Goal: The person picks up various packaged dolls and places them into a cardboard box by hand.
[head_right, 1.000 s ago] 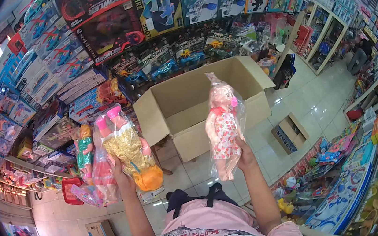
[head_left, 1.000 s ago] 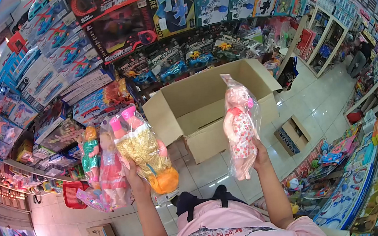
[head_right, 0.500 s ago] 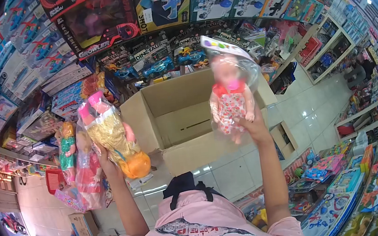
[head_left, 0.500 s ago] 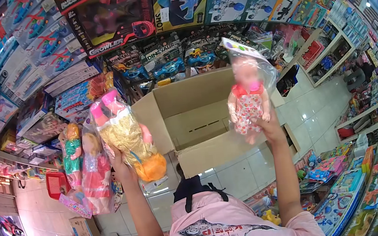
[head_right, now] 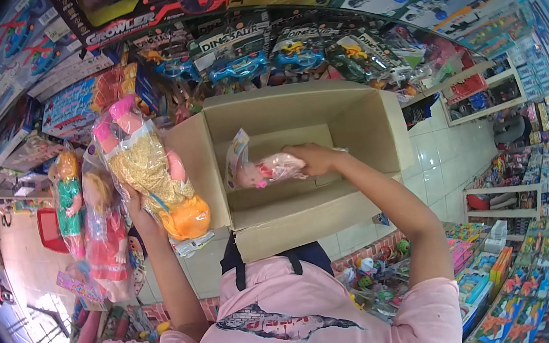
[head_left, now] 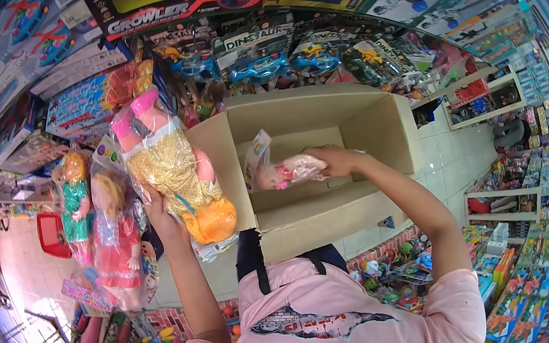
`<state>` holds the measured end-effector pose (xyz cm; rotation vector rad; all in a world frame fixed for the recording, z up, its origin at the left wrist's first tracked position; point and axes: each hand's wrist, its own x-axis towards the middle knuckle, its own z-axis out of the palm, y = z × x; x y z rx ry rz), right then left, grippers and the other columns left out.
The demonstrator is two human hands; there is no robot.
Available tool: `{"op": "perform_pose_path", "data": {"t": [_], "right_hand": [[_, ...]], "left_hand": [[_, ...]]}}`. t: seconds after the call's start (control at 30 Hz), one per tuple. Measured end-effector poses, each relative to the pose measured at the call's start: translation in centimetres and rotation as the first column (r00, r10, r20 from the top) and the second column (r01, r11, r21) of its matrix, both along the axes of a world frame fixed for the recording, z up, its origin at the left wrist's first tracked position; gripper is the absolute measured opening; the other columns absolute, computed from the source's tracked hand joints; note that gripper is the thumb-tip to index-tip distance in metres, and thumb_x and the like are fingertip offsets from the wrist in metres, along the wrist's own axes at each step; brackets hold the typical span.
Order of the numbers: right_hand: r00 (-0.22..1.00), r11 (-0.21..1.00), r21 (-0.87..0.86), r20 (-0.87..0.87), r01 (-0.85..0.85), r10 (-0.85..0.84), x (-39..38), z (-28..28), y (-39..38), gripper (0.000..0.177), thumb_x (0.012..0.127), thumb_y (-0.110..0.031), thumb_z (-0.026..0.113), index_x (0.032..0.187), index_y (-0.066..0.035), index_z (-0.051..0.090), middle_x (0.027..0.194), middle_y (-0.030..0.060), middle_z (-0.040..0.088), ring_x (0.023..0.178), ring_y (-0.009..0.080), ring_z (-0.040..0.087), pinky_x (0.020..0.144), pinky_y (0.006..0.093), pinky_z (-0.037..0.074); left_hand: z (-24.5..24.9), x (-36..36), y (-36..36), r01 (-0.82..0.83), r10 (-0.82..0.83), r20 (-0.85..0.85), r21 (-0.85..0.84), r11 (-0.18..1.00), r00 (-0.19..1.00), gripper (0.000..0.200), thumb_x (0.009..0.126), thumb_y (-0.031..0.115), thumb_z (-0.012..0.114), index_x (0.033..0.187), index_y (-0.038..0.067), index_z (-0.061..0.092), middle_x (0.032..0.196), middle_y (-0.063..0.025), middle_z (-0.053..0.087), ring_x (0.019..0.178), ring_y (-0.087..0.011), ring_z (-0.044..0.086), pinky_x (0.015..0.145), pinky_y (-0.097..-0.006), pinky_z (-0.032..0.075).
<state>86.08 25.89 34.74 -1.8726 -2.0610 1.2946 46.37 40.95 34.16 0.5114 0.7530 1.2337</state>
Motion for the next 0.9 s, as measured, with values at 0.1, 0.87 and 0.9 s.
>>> {"op": "perform_pose_path", "data": {"t": [0.1, 0.87, 0.9], "right_hand": [[0.993, 0.975, -0.196, -0.074, -0.107, 0.094, -0.1, -8.1, 0.7, 0.067, 0.077, -0.009, 0.070, 0.136, -0.009, 0.039, 0.128, 0.0212, 0.057, 0.110, 0.0391, 0.059, 0.092, 0.0447, 0.047], [0.875, 0.953, -0.211, 0.389, -0.219, 0.288, 2.3, -18.8, 3.0, 0.084, 0.063, -0.051, 0.084, 0.125, -0.002, 0.054, 0.116, 0.0185, 0.063, 0.110, 0.0349, 0.061, 0.092, 0.0423, 0.050], [0.930, 0.971, -0.144, 0.287, -0.193, 0.228, 3.1, -18.1, 3.5, 0.082, 0.068, -0.052, 0.080, 0.127, -0.001, 0.054, 0.118, 0.0180, 0.063, 0.111, 0.0343, 0.061, 0.093, 0.0411, 0.049]], "left_hand": [[1.0, 0.2, -0.8, -0.044, 0.044, 0.010, 0.011, 0.999, 0.999, 0.046, 0.103, 0.028, 0.048, 0.140, 0.001, 0.039, 0.133, -0.0120, 0.053, 0.118, -0.0226, 0.055, 0.099, -0.0370, 0.046], [9.8, 8.4, -9.4, -0.290, 0.344, -0.295, 0.213, 0.933, 0.891, 0.048, 0.103, 0.026, 0.046, 0.142, 0.000, 0.037, 0.135, -0.0132, 0.052, 0.119, -0.0231, 0.055, 0.099, -0.0385, 0.046], [10.6, 9.6, -9.3, -0.256, 0.314, -0.294, 0.219, 0.942, 0.903, 0.049, 0.102, 0.023, 0.049, 0.144, 0.001, 0.035, 0.136, -0.0130, 0.051, 0.120, -0.0226, 0.054, 0.100, -0.0389, 0.045]]}}
